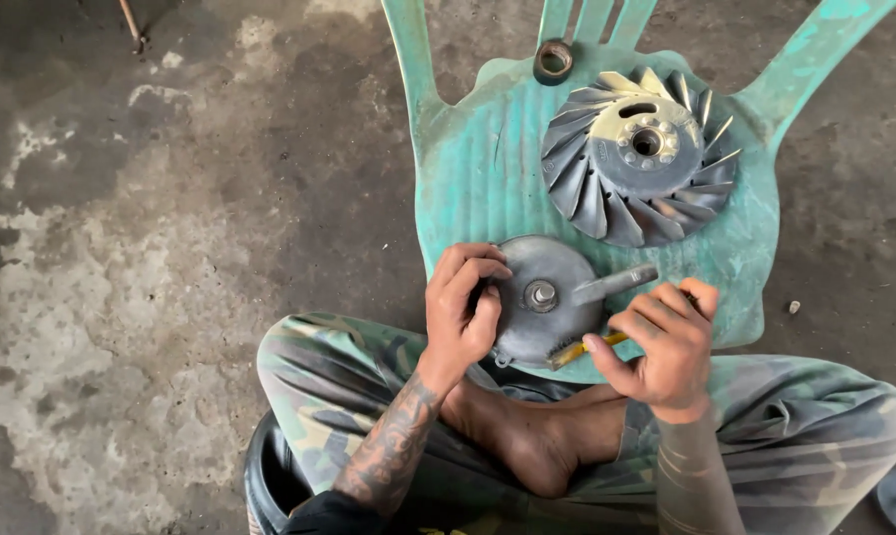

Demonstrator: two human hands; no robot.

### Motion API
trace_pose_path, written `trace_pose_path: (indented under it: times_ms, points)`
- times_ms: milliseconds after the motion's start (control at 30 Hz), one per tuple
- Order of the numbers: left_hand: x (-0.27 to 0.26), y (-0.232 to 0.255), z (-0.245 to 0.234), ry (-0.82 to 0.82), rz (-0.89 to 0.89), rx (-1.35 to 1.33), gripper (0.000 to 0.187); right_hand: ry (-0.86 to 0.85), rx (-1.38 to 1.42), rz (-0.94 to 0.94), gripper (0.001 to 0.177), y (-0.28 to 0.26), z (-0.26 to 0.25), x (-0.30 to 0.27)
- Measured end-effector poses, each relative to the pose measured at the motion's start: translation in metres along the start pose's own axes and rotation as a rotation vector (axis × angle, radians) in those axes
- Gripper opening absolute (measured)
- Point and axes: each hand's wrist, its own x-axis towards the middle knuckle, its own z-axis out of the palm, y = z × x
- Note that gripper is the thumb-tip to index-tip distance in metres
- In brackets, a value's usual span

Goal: The person sits cross-legged and uses a small yellow brush to scrub a metal component resting on a green plastic chair. They rotate the part to clean different areas, including the central hub and outer rim, while a larger fan-like metal part sits nearby.

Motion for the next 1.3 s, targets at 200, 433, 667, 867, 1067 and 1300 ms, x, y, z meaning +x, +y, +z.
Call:
trace_pose_path:
  times_ms: [200,433,667,867,1067,1300]
  points:
    - [0.000,0.000,0.000,-0.005,0.004,-0.013,0.018,0.024,-0.062,0.062,0.043,0.005,-0.003,0.002]
    - [0.000,0.000,0.000,-0.013,0.014,-0.004,0.018,0.076,-0.091,0.202,0.044,0.001,-0.007,0.002]
    - [-0.001,-0.001,0.002,-0.016,0.009,-0.001,0.018,0.094,-0.071,0.179,0.045,-0.005,-0.007,0.007]
    - [-0.002,-0.002,0.002,-0.019,0.006,-0.001,0.019,0.116,-0.044,0.184,0.046,-0.003,-0.004,0.004]
    - [-0.001,-0.004,0.001,-0.034,0.002,0.011,0.018,0.121,-0.051,0.135,0.044,-0.001,-0.004,0.004]
    - [-0.006,0.089,-0.050,-0.205,-0.022,0.074,0.030,0.104,-0.049,0.063,0.043,-0.009,-0.012,0.018]
